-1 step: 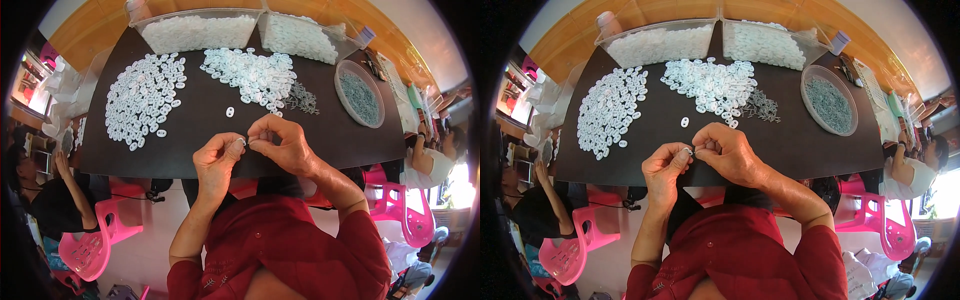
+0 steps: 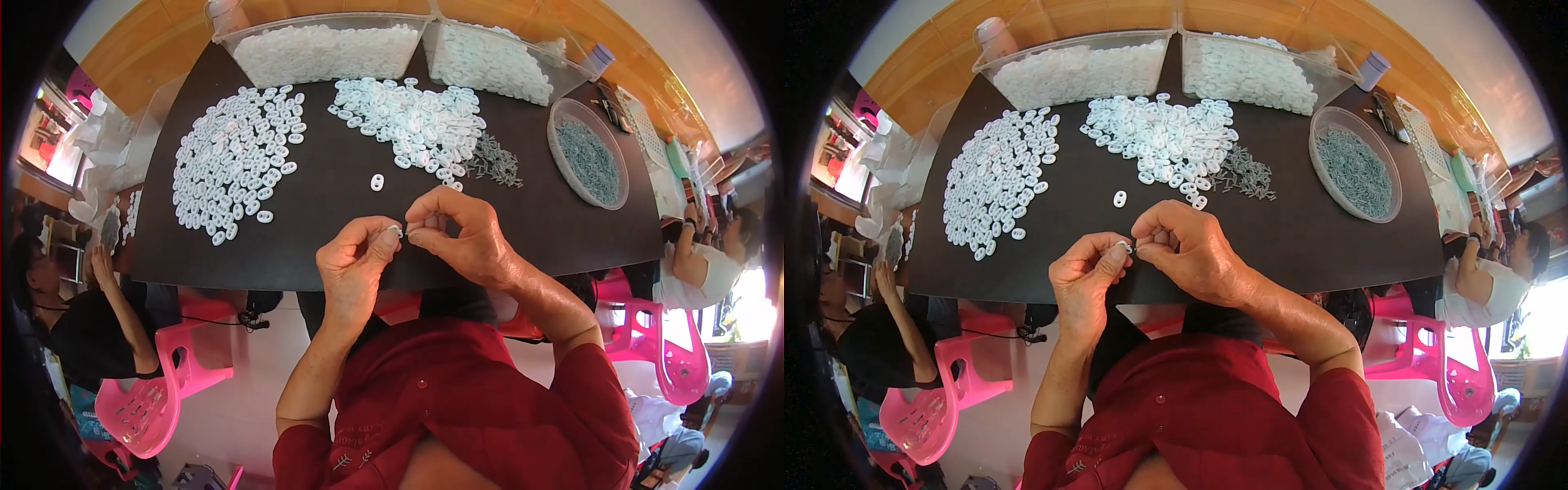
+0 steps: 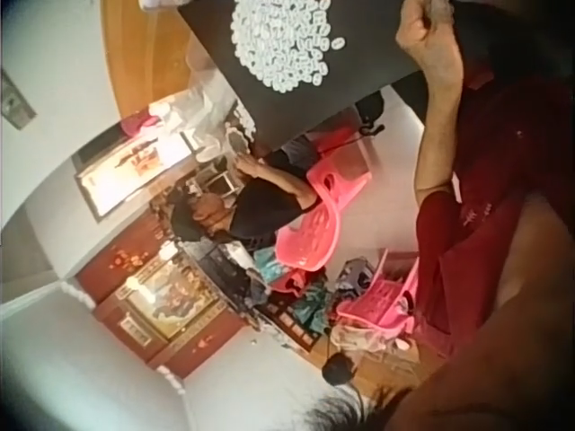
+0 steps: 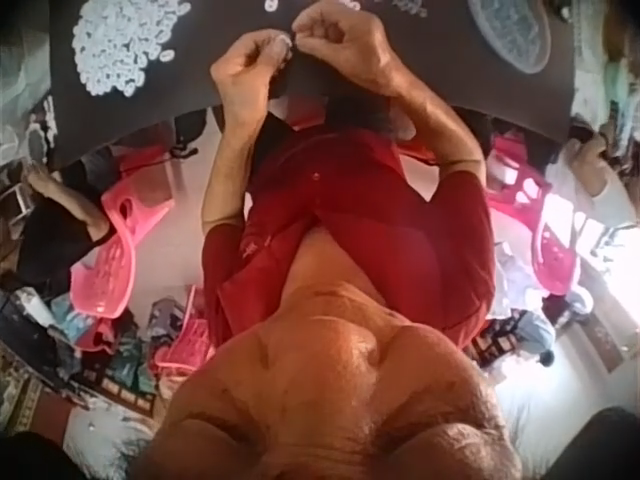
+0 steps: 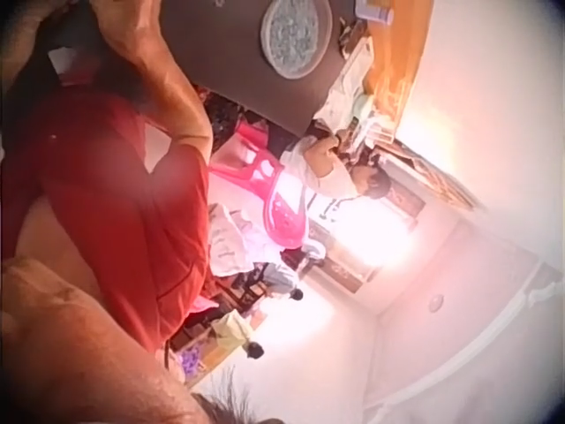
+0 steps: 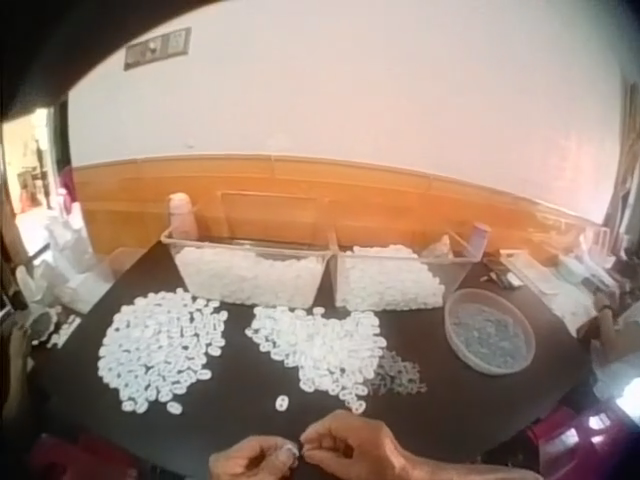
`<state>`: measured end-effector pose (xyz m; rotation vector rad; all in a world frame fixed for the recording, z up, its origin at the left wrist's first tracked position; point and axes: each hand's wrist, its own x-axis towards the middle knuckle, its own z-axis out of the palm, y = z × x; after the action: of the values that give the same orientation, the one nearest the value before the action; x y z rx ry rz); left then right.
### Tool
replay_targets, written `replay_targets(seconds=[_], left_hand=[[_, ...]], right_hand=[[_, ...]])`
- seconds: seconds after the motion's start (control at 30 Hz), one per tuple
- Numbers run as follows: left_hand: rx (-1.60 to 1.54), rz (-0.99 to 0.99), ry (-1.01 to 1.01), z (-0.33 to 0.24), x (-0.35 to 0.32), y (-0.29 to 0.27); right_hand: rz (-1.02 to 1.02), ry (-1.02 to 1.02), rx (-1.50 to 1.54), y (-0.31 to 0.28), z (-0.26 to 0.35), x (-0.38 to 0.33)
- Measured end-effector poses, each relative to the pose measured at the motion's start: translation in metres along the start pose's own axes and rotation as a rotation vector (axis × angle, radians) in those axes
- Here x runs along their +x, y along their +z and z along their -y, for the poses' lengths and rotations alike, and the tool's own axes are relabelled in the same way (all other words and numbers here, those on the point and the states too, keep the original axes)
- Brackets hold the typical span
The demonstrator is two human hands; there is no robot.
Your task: Assembling small white plastic components by manually inserting pins or connecting parts at a shared workstation.
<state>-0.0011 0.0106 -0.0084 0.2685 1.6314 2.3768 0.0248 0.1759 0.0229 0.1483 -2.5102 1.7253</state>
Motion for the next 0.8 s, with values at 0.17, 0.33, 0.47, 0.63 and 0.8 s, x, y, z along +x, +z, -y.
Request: replay_targets(seconds=[0.17,0.33,0.47,0.63,0.8], left_hand=[[0.02,0.02,0.013,0.0004,-0.0034,-0.0026],[0.074,0.033,0.021,0.0028,-0.006,-0.0067],[0.224,0.023,0.132,0.0068,-0.0047,-0.0069],[0.362,0.004,0.234,0.0035,-0.0054,-0.004],[0.477,0.003,0.307,0.0049,-0.0057,-0.0038]], right_hand=[[-0.017,-0.039,-0.032,0.0027,0.0009,0.0003],[-0.009,-0.105,-0.122,0.006,0.0,0.0011],[0.005,-0.098,-0.134,0.0063,0.0001,0.0016],[-0.009,-0.139,-0.176,0.007,-0.0013,0.0013],[-0.007,-0.105,-0.156,0.0088,-0.002,-0.0003]])
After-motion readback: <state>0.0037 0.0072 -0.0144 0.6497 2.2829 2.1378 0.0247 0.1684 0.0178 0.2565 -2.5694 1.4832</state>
